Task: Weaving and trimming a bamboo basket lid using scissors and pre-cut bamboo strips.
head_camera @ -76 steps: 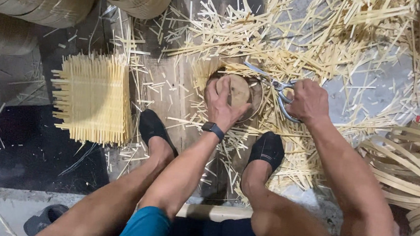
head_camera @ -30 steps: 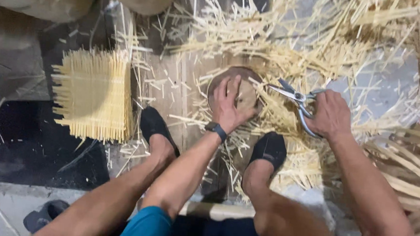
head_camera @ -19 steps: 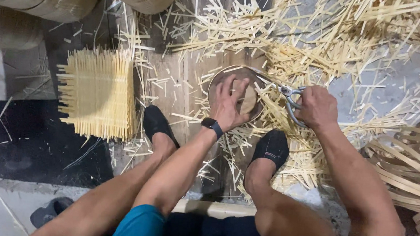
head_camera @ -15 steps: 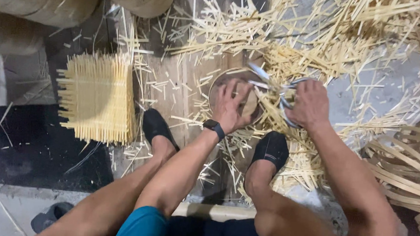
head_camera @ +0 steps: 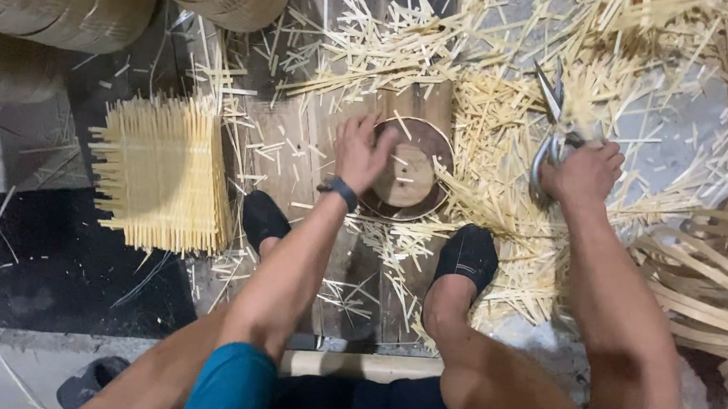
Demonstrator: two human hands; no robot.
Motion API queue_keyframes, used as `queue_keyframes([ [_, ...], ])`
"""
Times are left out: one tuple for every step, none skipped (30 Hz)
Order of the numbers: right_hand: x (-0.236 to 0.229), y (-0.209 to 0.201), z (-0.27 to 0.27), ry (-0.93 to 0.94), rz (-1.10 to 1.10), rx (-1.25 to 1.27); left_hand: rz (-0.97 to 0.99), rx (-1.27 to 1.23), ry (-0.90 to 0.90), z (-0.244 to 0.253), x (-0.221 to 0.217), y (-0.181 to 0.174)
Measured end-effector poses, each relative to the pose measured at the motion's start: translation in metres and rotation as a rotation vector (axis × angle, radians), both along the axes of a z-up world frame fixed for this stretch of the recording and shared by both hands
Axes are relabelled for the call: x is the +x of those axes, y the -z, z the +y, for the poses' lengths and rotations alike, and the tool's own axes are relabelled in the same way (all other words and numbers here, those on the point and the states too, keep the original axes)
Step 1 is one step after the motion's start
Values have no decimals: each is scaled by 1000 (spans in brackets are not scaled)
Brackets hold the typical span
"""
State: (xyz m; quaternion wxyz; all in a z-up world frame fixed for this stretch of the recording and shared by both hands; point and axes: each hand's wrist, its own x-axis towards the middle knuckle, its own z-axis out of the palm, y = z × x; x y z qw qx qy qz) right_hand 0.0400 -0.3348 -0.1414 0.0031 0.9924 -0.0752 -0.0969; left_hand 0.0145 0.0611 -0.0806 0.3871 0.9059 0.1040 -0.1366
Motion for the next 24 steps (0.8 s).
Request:
queue_keyframes([
  [-3,-29,17,6,4,-2,4,-2,6,2,6,7],
  [-3,-58,33,74,164,117,43,36,-12,4,14,15],
  [-2,-88,49,148,323,237,82,73,-29,5,22,22],
  [-14,-88,57,153,317,237,77,72,-23,-1,35,2],
  [-26,-89,65,-98,413,398,210,134,-33,-8,46,-17],
  [-40,-90,73,-355,509,554,346,199,-45,-16,56,-37],
  [-31,-101,73,-350,507,552,345,197,-40,-15,57,-29],
  [-23,-111,74,-265,644,570,405,-63,-133,-13,58,-20],
  [-15,-122,75,-179,780,587,459,-324,-222,-11,58,-12],
  [-3,-97,52,-173,788,591,469,-320,-221,-11,57,-11],
  [9,-72,31,48,518,1258,423,-372,-179,-9,55,-10],
  [19,-47,7,294,161,1870,376,-429,-143,-10,49,-8],
  [15,-81,30,300,170,1866,384,-432,-149,-15,44,-18],
  [27,-113,53,251,255,1399,440,-346,-103,-20,58,-28],
  [38,-146,77,209,314,929,495,-258,-57,-25,72,-38],
  [23,-123,89,207,310,927,491,-260,-56,-30,70,-30],
  [9,-98,101,184,387,1011,370,-197,34,-34,68,-21],
  [-11,-72,114,157,477,1094,257,-133,116,-37,59,-11],
  [-12,-60,116,153,486,1090,261,-135,108,-43,59,-10],
  [-20,-50,120,226,437,1134,276,-105,77,-48,53,-10],
  [-29,-40,123,300,387,1174,291,-74,46,-53,46,-10],
  [-34,-39,123,304,396,1167,300,-79,43,-58,46,-11],
  [-39,-39,123,339,363,1129,256,19,46,-63,46,-13],
  [-34,-38,123,371,310,1095,193,118,56,-69,56,-15],
])
